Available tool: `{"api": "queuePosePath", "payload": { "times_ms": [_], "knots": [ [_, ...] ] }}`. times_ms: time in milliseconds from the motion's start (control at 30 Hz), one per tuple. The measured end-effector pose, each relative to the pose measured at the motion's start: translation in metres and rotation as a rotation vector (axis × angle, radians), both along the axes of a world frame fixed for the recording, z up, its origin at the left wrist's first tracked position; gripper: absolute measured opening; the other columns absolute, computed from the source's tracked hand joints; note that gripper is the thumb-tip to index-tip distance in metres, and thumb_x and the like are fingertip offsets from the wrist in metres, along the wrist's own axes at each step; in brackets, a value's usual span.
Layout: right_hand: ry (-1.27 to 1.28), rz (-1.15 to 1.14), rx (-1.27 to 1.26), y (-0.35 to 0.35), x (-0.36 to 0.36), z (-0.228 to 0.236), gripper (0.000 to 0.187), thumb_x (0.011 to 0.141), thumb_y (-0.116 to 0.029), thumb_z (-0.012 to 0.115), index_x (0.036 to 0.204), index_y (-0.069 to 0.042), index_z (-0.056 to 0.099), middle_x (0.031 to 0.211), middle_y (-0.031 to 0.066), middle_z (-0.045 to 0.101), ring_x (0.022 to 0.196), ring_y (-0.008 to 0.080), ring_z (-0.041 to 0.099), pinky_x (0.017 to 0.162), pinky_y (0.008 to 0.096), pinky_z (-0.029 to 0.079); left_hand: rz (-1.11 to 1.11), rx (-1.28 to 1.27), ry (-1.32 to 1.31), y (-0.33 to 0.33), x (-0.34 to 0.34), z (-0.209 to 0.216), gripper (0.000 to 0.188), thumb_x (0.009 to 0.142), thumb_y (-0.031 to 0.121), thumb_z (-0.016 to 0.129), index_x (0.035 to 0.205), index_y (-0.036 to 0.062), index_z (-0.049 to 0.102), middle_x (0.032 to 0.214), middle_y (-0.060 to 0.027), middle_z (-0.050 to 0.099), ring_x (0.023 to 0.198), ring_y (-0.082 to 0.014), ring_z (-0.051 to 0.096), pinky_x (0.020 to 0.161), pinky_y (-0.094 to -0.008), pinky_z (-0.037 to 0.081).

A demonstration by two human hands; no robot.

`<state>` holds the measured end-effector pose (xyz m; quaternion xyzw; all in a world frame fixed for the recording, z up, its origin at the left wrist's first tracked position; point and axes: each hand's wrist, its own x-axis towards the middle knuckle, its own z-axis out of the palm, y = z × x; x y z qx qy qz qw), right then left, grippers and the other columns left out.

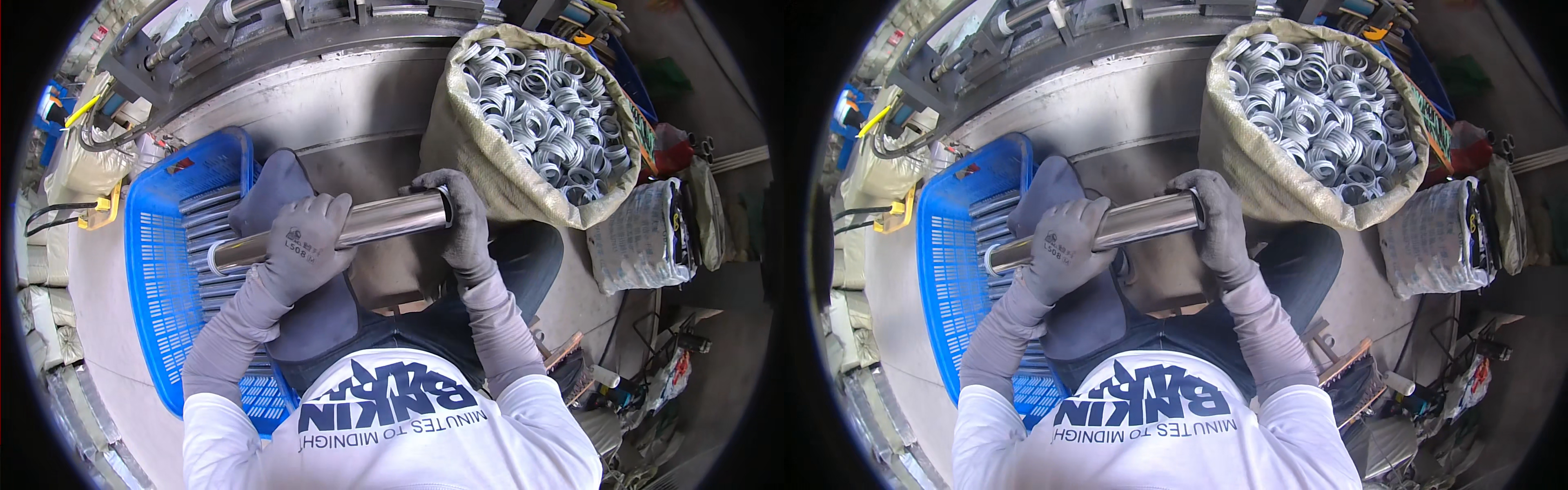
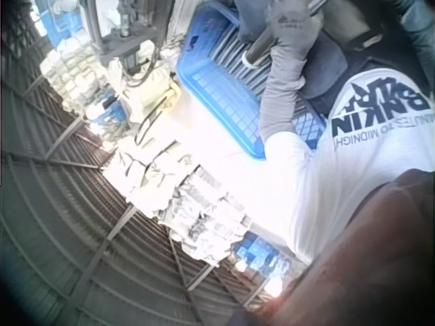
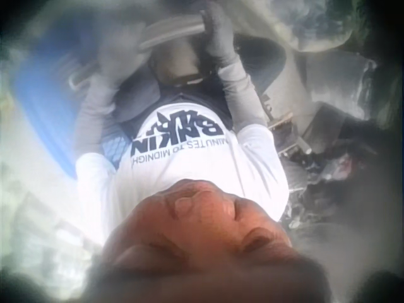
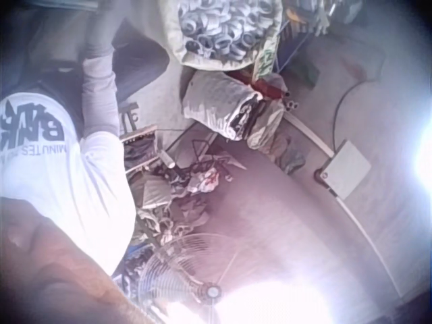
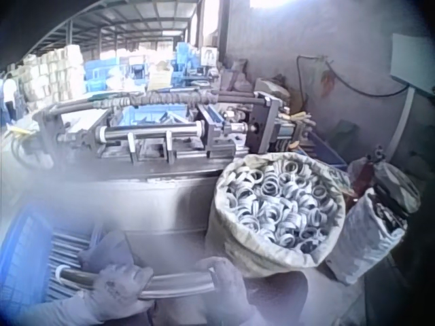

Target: Manually fitting metal rings onto the ends of cylindrical metal tubes at an industrial workstation.

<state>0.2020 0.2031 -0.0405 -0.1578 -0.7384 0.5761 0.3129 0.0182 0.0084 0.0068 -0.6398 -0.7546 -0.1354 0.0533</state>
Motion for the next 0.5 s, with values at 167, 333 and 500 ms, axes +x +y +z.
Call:
{"api": "queuePosePath", "payload": {
  "times_ms": [167, 333, 500],
  "knots": [
    [0.068, -0.233, 0.113, -0.018, -0.013, 0.01, 0.042, 0.113, -0.027, 0.042, 0.108, 0.005, 0.07, 0.103, 0.0149, 0.071, 0.095, 0.0255, 0.072, 0.09, 0.0347, 0.054, 0.053, -0.151, -0.047, 0.002, 0.0, 0.001, 0.053, 0.079, 0.029, 0.08, 0.123, 0.0081, 0.061, 0.101, -0.0116, 0.067, 0.097, -0.0311, 0.069, 0.085, -0.0444, 0.051],
    [0.135, -0.274, 0.079, -0.021, -0.018, 0.008, 0.033, 0.112, -0.016, 0.045, 0.106, 0.006, 0.07, 0.101, 0.0136, 0.071, 0.093, 0.0224, 0.07, 0.086, 0.0326, 0.054, 0.04, -0.176, -0.062, 0.005, -0.003, -0.002, 0.052, 0.077, 0.028, 0.08, 0.121, 0.0078, 0.061, 0.102, -0.0119, 0.067, 0.096, -0.0317, 0.068, 0.085, -0.0444, 0.051],
    [0.06, -0.301, 0.006, -0.025, -0.025, -0.006, 0.023, 0.108, -0.006, 0.049, 0.104, 0.005, 0.069, 0.099, 0.0122, 0.07, 0.09, 0.021, 0.068, 0.085, 0.0315, 0.053, 0.006, -0.16, -0.081, 0.008, -0.006, -0.004, 0.052, 0.077, 0.028, 0.08, 0.12, 0.0071, 0.061, 0.102, -0.0121, 0.066, 0.097, -0.0319, 0.068, 0.084, -0.0453, 0.05]
  ]
}}
